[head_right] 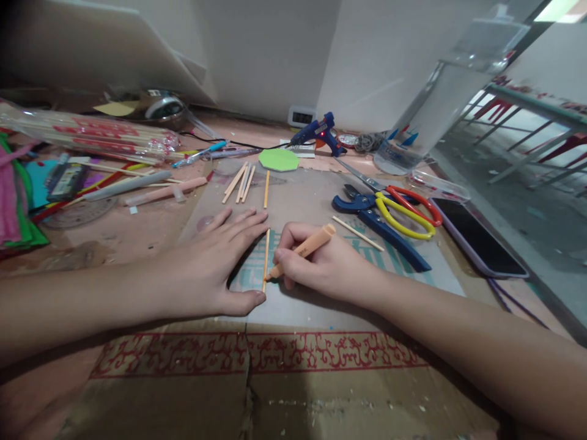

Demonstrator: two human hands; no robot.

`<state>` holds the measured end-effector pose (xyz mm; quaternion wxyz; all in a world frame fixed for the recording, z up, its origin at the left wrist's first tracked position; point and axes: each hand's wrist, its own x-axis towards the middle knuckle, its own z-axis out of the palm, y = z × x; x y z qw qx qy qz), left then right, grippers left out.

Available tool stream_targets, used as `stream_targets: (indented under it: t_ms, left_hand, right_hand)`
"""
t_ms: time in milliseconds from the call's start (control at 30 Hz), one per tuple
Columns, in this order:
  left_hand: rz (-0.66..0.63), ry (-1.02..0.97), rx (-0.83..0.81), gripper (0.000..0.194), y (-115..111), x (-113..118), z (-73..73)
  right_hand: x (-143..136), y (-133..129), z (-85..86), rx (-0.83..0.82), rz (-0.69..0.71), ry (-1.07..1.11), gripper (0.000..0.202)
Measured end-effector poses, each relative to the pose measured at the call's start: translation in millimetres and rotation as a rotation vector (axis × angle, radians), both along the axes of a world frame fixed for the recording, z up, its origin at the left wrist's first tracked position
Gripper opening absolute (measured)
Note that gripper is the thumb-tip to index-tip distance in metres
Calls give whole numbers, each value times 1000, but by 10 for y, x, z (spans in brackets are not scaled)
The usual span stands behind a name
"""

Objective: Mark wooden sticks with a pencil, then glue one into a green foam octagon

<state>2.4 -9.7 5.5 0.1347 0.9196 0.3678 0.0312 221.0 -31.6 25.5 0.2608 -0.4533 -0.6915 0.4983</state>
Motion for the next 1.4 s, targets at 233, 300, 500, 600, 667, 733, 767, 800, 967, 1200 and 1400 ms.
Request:
stream_targets:
  t_ms: [233,300,500,600,667,733,767,800,967,1200,1400]
  left_hand:
    - [0,13,29,101,6,-13,-10]
    - [-3,12,38,100,9,-16,-17]
    - [-6,9,37,99,0,-16,-5]
    - [-7,30,37,98,-8,-22,17]
    - [-6,35,49,97,-10,-26,25]
    - [-3,40,57,98,-11,-28,24]
    - [-2,42,61,98,-12,-30,21]
    - [-1,44,66,99,-14,-31,17]
    - [-2,53,80,97,-22,-37,8]
    - [7,66,54,100,-24,-26,30]
    - [9,66,64,100,-22,-22,21]
  right_hand:
    - [29,-18,9,-5,95,-31,17]
    - [29,-18,6,-8,116,-38,16]
    - [20,-6,-5,48,47,-13,17]
    - [22,-12,0,52,81,-39,16]
    - [18,-13,2,53,91,-37,16]
    - [8,-5,-1,58,70,-18,17]
    - [3,1,-4,63,49,-13,17]
    - [-2,9,-8,74,26,-12,17]
    - [3,32,-24,124,-35,-3,19]
    - [15,30,-16,95,8,-13,19]
    - [-2,111,-61,157,-92,-22,18]
